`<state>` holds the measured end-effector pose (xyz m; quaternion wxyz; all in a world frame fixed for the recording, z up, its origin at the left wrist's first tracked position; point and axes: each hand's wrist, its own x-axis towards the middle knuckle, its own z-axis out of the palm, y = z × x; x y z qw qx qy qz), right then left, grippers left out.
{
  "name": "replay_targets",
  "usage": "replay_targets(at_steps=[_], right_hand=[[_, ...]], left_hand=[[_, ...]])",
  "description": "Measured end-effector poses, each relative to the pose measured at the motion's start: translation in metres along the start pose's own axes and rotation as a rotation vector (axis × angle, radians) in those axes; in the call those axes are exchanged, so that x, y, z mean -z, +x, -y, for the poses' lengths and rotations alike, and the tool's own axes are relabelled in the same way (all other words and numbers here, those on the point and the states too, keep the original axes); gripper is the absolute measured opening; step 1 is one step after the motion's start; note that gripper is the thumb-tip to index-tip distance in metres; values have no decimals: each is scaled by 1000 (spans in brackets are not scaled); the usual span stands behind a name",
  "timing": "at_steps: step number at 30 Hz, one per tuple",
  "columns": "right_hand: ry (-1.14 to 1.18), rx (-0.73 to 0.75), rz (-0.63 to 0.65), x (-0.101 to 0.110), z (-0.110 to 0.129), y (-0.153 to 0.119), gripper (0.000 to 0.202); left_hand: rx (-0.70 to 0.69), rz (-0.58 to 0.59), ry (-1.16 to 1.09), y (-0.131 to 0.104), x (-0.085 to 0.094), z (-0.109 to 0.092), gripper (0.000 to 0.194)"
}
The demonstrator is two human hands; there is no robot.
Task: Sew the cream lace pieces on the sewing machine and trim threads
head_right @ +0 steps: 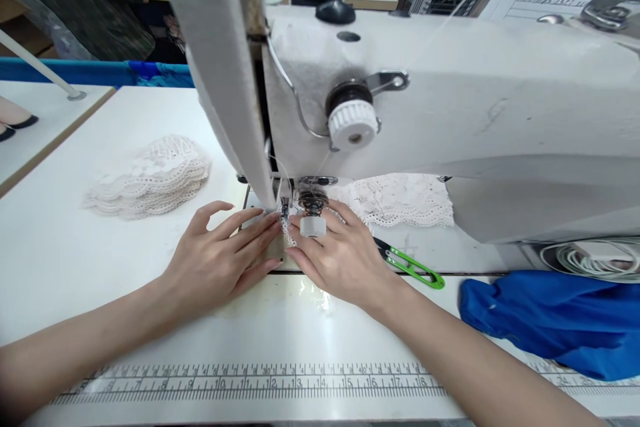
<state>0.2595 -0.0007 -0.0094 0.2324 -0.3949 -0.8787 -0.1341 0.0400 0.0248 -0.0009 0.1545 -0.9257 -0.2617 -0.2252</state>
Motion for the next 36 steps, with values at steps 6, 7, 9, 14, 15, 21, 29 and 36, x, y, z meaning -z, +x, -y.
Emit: replay_targets(at_steps=[6, 7, 9, 14, 15, 21, 29, 36], right_hand=[[33, -1, 3, 0, 0, 0, 23], [33, 1, 2, -1, 0, 0, 23], [31, 4, 1, -1, 0, 0, 23], [27, -14, 13, 0, 0, 1, 24], [21, -16, 14, 0, 1, 1, 25], [-8, -4, 16, -2, 0, 1, 29], [-7, -5, 22, -2, -1, 2, 32], [-53, -6, 34, -4, -1, 2, 33]], left_hand=[[15, 5, -19, 1, -1, 2, 30], [16, 2, -21, 1, -2, 2, 29], [18, -5, -28, 1, -2, 2, 29], [29, -5, -47, 2, -3, 4, 27], [30, -7, -52, 2, -4, 4, 26], [37, -6, -46, 3, -6, 6, 26], [45, -2, -59, 3, -7, 8, 26], [51, 14, -56, 3, -10, 9, 28]])
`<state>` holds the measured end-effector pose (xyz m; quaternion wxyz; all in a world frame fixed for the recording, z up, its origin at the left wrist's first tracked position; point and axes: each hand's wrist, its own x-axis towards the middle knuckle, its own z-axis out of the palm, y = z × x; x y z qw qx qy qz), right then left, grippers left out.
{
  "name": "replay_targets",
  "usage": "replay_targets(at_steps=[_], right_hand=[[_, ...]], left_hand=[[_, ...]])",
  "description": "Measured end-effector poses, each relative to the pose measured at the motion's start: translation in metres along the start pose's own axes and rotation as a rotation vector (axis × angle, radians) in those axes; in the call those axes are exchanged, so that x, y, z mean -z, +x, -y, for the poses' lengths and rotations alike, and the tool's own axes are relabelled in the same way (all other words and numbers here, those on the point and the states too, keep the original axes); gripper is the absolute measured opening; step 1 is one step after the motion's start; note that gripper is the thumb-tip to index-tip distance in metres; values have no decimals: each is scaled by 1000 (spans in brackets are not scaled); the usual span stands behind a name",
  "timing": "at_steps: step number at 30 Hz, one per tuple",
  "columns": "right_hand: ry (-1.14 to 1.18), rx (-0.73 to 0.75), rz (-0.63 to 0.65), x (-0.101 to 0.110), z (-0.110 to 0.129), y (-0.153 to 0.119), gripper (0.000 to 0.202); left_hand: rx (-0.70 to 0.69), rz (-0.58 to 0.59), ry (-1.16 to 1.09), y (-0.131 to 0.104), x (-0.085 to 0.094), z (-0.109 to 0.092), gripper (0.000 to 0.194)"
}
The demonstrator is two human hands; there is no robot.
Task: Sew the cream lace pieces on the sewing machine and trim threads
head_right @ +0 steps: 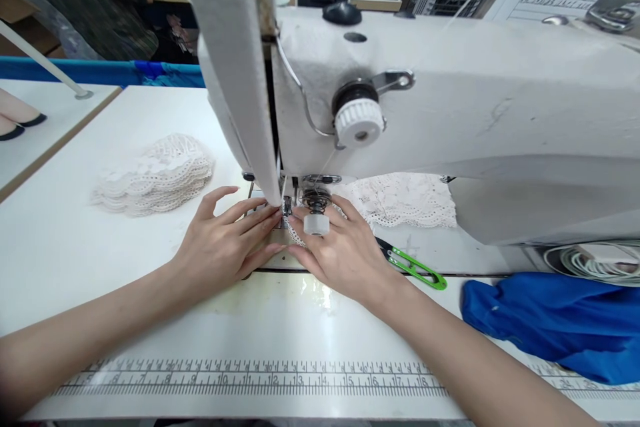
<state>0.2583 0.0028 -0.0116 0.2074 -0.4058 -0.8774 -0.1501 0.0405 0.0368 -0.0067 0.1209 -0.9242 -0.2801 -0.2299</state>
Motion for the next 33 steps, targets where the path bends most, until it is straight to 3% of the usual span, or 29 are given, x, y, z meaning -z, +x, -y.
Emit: replay_targets(at_steps=[22, 27, 31, 33], right_hand=[[-83, -18, -10, 4, -1, 2, 27], [-82, -44, 13, 2, -8, 3, 27], [-100, -48, 93, 4, -14, 6, 30], [-74, -83, 79, 9, -16, 7, 28]], left_hand=[[4, -19, -4, 1, -1, 1, 33], [-59, -60, 2, 1, 0, -4, 26], [-146, 29, -110, 2, 5, -6, 37], [-184, -47, -98, 3, 11, -3, 29]])
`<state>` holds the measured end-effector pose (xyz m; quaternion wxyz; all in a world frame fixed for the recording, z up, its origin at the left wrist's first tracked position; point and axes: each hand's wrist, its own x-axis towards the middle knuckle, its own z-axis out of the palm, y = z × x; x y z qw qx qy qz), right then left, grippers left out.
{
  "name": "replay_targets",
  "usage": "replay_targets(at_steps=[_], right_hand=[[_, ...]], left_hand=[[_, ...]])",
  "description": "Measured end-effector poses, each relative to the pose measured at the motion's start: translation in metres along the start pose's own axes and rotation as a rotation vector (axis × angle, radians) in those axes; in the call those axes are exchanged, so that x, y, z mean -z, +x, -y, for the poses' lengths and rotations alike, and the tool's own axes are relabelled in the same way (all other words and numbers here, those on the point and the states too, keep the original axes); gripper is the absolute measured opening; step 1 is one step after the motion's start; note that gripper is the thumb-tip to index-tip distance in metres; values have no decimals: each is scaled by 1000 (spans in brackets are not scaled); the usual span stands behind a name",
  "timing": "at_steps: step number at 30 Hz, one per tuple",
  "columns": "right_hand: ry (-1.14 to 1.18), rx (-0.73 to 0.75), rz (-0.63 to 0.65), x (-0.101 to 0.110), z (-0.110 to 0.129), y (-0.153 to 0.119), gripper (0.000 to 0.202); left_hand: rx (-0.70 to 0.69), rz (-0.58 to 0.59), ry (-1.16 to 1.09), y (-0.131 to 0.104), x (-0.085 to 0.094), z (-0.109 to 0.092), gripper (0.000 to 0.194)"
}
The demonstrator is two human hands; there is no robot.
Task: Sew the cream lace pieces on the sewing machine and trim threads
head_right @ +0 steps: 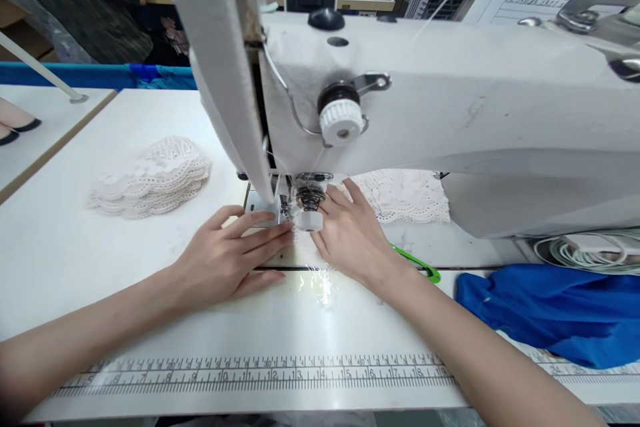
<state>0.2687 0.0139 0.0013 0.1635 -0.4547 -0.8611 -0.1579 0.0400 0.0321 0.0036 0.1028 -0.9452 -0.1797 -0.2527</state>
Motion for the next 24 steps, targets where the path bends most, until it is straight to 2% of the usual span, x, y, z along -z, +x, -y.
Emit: replay_targets(at_steps=[2, 4, 6, 9, 12, 15, 18, 21, 24], right_hand=[[25, -33, -35, 5, -2, 0, 27], [20, -23, -57, 7, -5, -1, 29], [4, 15, -41, 7, -7, -2, 32], [18, 64, -12, 8, -7, -5, 35], [91, 62, 12, 12, 2, -7, 39], [120, 59, 49, 16, 13, -9, 44], [98, 76, 28, 17, 19, -10, 42], [77, 80, -29, 16, 21, -10, 39], [79, 63, -48, 14, 21, -10, 41]], left_hand=[[-14, -135, 56, 0, 7, 3, 29], [-4, -198, 76, 0, 11, 2, 31], [28, -126, 49, 0, 11, 0, 20], [66, 38, 31, -3, 7, 0, 31], [131, 111, 177, -6, 6, 11, 16], [227, 139, 349, -9, 9, 22, 24], [211, 79, 207, -7, 9, 20, 27], [191, 83, -11, -6, 4, 9, 27], [191, 83, -99, -7, -1, 0, 27]])
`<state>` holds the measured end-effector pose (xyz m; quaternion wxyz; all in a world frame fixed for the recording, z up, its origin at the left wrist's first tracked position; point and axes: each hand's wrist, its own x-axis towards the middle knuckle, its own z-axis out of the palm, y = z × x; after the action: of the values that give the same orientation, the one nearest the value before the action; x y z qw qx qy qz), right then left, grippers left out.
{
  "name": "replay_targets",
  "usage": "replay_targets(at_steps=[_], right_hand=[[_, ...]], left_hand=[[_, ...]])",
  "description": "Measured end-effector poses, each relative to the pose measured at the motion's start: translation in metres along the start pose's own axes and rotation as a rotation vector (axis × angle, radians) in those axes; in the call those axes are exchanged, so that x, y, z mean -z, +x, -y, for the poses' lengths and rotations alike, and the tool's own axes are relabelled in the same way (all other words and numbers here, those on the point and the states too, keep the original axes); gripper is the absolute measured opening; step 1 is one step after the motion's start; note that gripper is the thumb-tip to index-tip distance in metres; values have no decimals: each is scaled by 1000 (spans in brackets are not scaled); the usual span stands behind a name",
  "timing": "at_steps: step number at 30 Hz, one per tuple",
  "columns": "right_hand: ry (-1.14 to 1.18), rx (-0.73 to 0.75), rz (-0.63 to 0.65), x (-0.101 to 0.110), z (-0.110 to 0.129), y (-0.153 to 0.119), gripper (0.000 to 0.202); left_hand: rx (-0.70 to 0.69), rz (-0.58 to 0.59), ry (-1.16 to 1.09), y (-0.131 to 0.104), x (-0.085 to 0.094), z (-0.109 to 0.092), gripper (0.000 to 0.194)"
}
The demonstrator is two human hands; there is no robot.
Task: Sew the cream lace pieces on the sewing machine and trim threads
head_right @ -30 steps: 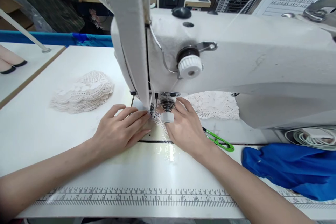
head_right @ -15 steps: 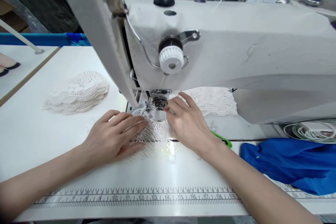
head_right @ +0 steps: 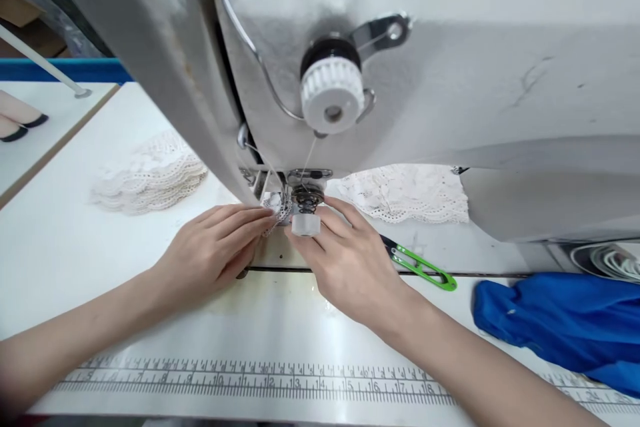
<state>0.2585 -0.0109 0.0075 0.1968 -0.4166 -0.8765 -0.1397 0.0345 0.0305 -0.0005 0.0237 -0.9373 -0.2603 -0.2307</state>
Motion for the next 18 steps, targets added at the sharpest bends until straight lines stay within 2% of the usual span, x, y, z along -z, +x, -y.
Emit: replay_targets(at_steps=[3, 6, 10, 18], right_hand=[[17, 24, 29, -3, 1, -1, 45], [35, 45, 53, -5, 1, -1, 45], [112, 32, 49, -7, 0, -1, 41], [217, 13, 49, -8, -4, -2, 41]], left_hand=[[-35, -43, -65, -2, 0, -1, 24], [-71, -67, -26, -1, 1, 2, 25], [-76, -13, -1, 3, 0, 6, 33], [-90, 12, 103, 2, -1, 8, 27]])
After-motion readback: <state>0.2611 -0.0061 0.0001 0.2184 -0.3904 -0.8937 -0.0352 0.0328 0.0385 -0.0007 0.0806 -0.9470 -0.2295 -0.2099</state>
